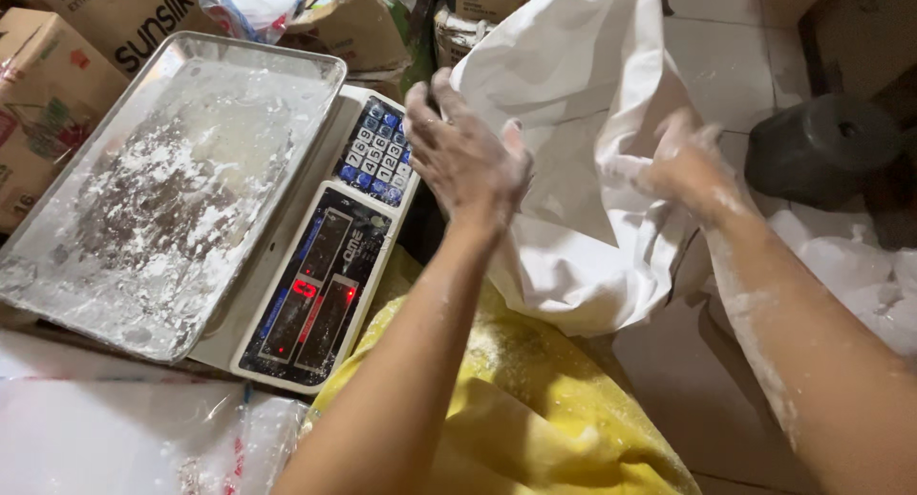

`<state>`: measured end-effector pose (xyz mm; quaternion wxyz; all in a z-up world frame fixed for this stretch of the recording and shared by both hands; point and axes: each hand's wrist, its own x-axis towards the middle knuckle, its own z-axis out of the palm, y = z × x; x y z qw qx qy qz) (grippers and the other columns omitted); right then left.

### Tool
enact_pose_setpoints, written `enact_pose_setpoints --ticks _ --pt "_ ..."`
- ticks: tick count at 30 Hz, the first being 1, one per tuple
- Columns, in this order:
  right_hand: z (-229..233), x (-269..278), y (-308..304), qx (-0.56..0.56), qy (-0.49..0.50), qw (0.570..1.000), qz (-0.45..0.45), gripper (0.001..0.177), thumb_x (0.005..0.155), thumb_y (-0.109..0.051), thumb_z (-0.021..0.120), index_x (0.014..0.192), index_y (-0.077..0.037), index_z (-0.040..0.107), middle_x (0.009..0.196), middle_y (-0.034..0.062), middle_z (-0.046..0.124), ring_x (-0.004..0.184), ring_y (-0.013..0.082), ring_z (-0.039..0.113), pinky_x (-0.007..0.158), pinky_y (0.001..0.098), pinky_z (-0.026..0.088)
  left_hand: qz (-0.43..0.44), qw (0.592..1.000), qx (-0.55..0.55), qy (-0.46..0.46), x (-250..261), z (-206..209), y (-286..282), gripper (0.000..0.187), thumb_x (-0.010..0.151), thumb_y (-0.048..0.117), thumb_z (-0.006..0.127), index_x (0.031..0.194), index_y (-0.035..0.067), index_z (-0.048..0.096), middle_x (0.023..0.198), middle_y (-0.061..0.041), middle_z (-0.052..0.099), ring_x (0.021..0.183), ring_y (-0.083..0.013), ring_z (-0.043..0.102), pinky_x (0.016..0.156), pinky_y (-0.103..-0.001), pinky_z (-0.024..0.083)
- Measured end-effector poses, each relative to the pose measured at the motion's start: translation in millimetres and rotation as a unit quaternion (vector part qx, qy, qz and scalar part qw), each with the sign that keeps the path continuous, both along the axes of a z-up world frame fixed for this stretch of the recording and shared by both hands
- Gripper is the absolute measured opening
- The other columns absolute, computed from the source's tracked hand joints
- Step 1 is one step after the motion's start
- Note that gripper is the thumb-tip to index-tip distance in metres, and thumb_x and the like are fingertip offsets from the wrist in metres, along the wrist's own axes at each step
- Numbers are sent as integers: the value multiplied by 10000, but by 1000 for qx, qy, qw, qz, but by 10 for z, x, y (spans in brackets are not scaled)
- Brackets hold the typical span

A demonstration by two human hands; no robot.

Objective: The person scoops white powder from a large sack into small plastic bags placed on a digital scale. They adjust the amount to reach a target weight, tie the bags, and set them aside. The process is repeated multiple times in a cluttered storage area.

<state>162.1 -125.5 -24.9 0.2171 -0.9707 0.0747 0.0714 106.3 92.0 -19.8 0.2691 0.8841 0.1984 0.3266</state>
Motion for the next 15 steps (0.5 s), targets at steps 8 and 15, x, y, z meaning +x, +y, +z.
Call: enact_pose_setpoints --ticks 8,15 --pt "-272 469 461 -59 14 996 -60 1361 787 -423 862 1632 -99 -154 1527 332 308 1301 480 512 1072 541 452 -98 972 -157 148 462 -112 90 508 952 413 693 1292 45 607 1133 -184 726 1024 -387 697 900 -493 547" --pt "-426 921 -568 105 -40 987 -115 1124 820 -458 777 1569 -114 14 1508 278 378 1309 441 524 1067 555 440 -270 824 -487 107 1085 -604 398 493 1040 441 559 1195 22 767 1012 -193 756 774 -226 722 730 -360 581"
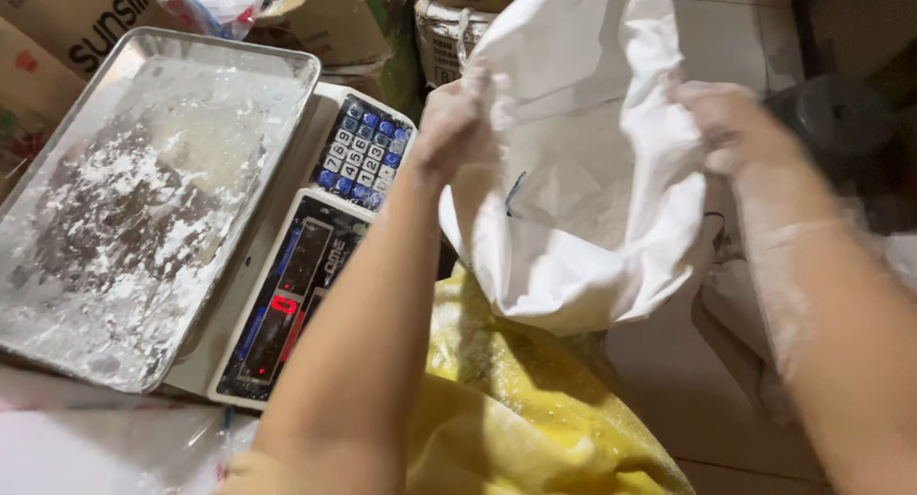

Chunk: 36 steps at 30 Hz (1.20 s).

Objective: The person scoops white powder from a large sack into small plastic bags placed on a digital scale. They adjust the amount to reach a target weight, tie the bags, and set them aside. The process is repeated multiple times in a cluttered storage area.

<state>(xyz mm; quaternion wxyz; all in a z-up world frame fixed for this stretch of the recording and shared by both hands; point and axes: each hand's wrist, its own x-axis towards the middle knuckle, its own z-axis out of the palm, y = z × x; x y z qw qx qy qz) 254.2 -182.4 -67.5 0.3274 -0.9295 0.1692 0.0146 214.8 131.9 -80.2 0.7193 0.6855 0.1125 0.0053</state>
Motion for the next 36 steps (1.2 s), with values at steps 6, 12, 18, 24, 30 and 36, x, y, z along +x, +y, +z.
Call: enact_pose_setpoints --ticks 6,12,18,24,30,36 --pt "260 91 -980 181 -29 979 -92 936 848 -487 704 1516 -127 157 1491 232 438 1316 408 534 1064 567 429 -35 974 -70 213 180 244 439 481 987 446 547 1219 46 679 1047 -132 763 833 -208 731 754 -338 626" --pt "184 1 -1383 345 -20 929 -132 772 876 -516 631 1462 -139 300 1475 186 498 1323 376 544 1060 579 418 -24 906 306 292 174 539 493 549 929 435 622 1251 -9 633 1080 -162 746 877 -225 739 802 -356 621" --pt "80 -256 -1270 437 -16 884 -167 650 904 -546 558 1408 -152 443 1459 140 558 1331 343 555 1056 591 408 30 965 102 241 111 338 584 650 870 425 698 1284 -64 586 1114 -192 729 921 -241 746 851 -375 617" --pt "465 -744 -751 475 -38 848 -232 598 932 -575 485 1355 -164 587 1442 95 617 1338 310 565 1052 603 397 14 996 -68 61 -163 359 446 771 812 415 773 1316 -119 540 1148 -222 712 965 -258 754 900 -394 612" --pt "684 -1378 -74 467 -42 854 -225 656 912 -591 524 1418 -174 520 1451 141 561 1342 353 520 1036 665 387 42 891 402 208 -581 539 -115 1009 697 411 900 1408 -47 349 1302 -248 524 1048 -322 663 872 -390 597" --pt "522 -1822 142 454 18 880 -140 687 893 -552 592 1448 -161 484 1437 174 554 1328 374 521 1040 647 398 2 939 319 132 -978 339 -136 243 806 114 681 997 -22 743 1110 -238 747 990 -346 716 826 -404 576"
